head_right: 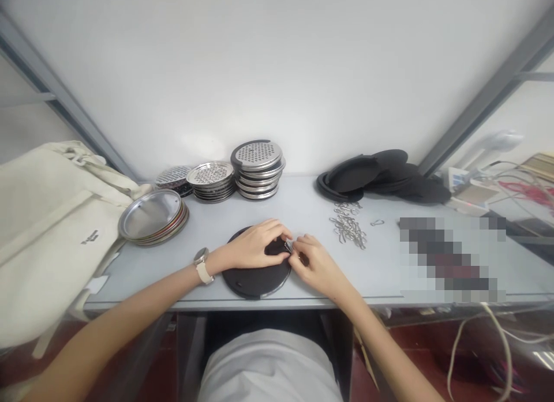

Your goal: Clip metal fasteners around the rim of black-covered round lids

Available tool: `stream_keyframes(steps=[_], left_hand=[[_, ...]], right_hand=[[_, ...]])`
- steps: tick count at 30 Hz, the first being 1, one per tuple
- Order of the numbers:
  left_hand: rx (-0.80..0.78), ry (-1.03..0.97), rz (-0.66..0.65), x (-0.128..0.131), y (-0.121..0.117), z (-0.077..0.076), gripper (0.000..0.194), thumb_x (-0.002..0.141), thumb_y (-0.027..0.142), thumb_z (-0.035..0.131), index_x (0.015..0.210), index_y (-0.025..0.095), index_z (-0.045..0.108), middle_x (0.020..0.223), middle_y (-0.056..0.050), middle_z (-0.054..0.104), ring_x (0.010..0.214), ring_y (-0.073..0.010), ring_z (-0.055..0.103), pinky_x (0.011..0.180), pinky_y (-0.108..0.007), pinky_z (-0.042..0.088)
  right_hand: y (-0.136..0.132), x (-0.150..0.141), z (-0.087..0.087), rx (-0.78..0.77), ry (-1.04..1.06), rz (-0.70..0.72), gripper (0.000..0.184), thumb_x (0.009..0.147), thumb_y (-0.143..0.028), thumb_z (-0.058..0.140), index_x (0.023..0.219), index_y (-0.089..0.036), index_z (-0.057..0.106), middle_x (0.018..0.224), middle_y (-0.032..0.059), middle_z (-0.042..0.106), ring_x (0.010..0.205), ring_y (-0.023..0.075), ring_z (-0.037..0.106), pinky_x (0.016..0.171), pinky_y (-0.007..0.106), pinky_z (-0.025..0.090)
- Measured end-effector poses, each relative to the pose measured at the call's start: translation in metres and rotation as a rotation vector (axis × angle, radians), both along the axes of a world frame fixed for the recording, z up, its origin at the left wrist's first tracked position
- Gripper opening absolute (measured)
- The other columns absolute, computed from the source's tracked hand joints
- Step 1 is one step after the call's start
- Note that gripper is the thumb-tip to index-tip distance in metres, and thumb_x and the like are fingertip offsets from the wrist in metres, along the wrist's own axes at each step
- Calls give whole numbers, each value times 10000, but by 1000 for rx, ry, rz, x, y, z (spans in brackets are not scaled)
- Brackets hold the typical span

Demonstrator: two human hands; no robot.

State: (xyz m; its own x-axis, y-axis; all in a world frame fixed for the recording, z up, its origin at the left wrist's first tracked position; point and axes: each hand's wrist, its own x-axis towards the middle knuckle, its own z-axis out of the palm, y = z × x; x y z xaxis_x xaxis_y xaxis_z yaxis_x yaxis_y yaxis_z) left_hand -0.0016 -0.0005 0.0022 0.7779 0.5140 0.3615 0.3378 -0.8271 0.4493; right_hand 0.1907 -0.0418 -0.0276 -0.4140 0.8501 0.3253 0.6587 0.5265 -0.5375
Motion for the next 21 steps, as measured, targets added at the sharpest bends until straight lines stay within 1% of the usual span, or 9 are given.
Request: stream_keyframes(steps=[5,11,15,18,21], left_hand=[[89,63,55,0,-1,-3,209,836,291,583,1006,173,559,979,-67,550,922,-204,548,858,-328,449],[152,100,77,0,-4,-2,207,838,296,561,998,164,551,957,-69,547,860,-196,555,797,-308,450],[138,109,76,1,-5,1,173,838,290,553,959,168,532,916,-56,581,837,-195,568,788,-310,443],[115,126,78,1,-4,0,151,842,287,546,938,173,517,883,-46,601,816,-197,575,769,-311,435],[122,129,59,1,-3,0,130,846,275,536,919,170,512,873,-46,599,804,-192,569,753,-305,425]], right_hand=[[0,0,-1,-13,-9,-6,248,859,-143,418,623,-219,399,629,11,484,668,185,457,637,314,378],[0,0,-2,-17,-10,2,261,863,-140,411,618,-221,373,628,6,472,666,182,451,645,315,374],[1,0,-2,-21,-13,3,265,865,-137,411,617,-220,371,622,2,461,660,179,445,642,315,369],[1,0,-1,-29,-14,5,272,885,-155,397,622,-219,374,625,3,455,664,180,446,649,318,369],[0,0,-1,-35,-10,7,286,911,-178,378,627,-217,382,631,6,458,668,179,448,664,322,369]])
